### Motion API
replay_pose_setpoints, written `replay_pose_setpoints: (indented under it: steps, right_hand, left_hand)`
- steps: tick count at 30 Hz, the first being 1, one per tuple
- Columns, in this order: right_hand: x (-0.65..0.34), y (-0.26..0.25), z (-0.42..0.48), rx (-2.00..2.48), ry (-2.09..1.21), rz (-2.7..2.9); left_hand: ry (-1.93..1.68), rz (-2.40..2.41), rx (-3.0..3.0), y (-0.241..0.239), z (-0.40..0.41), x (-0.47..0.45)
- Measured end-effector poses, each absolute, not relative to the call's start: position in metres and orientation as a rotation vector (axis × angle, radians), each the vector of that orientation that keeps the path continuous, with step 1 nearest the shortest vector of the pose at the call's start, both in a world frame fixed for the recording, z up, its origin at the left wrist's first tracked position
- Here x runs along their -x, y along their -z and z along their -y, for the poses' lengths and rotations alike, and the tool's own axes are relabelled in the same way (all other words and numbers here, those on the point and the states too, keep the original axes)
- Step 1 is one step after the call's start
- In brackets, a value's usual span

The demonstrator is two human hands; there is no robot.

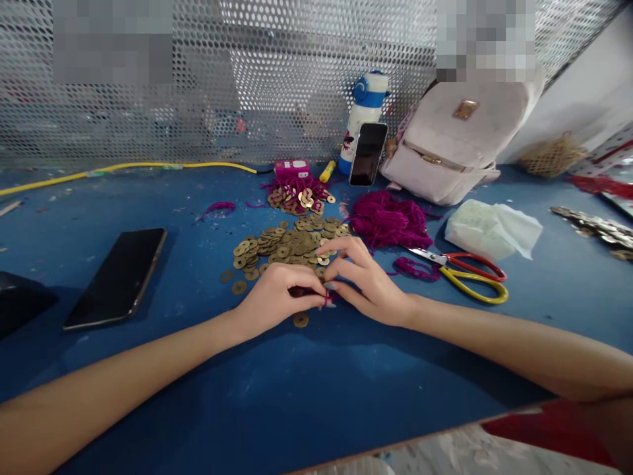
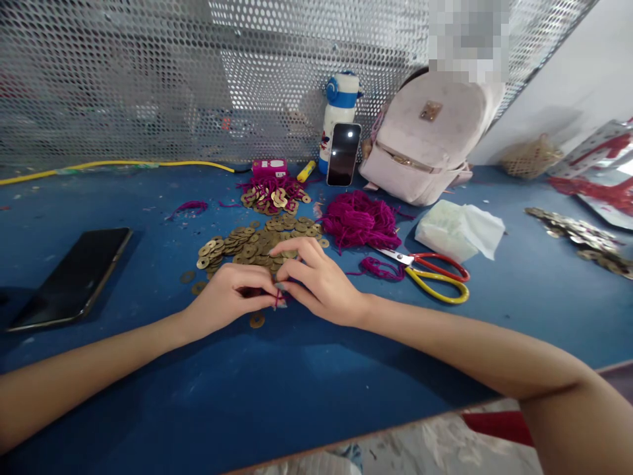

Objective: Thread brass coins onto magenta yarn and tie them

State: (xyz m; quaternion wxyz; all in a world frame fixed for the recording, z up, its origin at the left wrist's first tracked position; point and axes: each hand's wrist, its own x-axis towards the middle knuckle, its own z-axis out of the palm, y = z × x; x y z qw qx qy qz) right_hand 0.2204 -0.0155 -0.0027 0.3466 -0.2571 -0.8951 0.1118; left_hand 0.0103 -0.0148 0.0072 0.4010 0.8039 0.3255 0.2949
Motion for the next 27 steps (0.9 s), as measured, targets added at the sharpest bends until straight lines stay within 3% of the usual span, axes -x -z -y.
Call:
replay_pose_setpoints:
  steps: [6, 13, 21, 27]
  right_hand:
    - [-0.2187, 0.0058, 0.0112, 0.677, -0.333, 2.365]
    - [-0.2168, 0.0067, 0.0102, 0.612, -0.380, 2.424]
    - [-0.2185, 0.0112, 0.0085, 0.521, -0.383, 2.414]
    - [-0.2199, 0.0030, 0.0094, 0.674, -0.680, 2.156]
  left_hand:
    - [-0.935, -0.844, -1.737, -0.0088, 0.0130, -0.0101]
    - [-1.129, -0.853, -1.893, -0.0087, 0.0163, -0.0091]
    - [-0.994, -0.744, -1.990, -0.0120, 0.0156, -0.0083]
    - [-0.946, -0.817, -2.045, -0.0094, 0.0152, -0.0087]
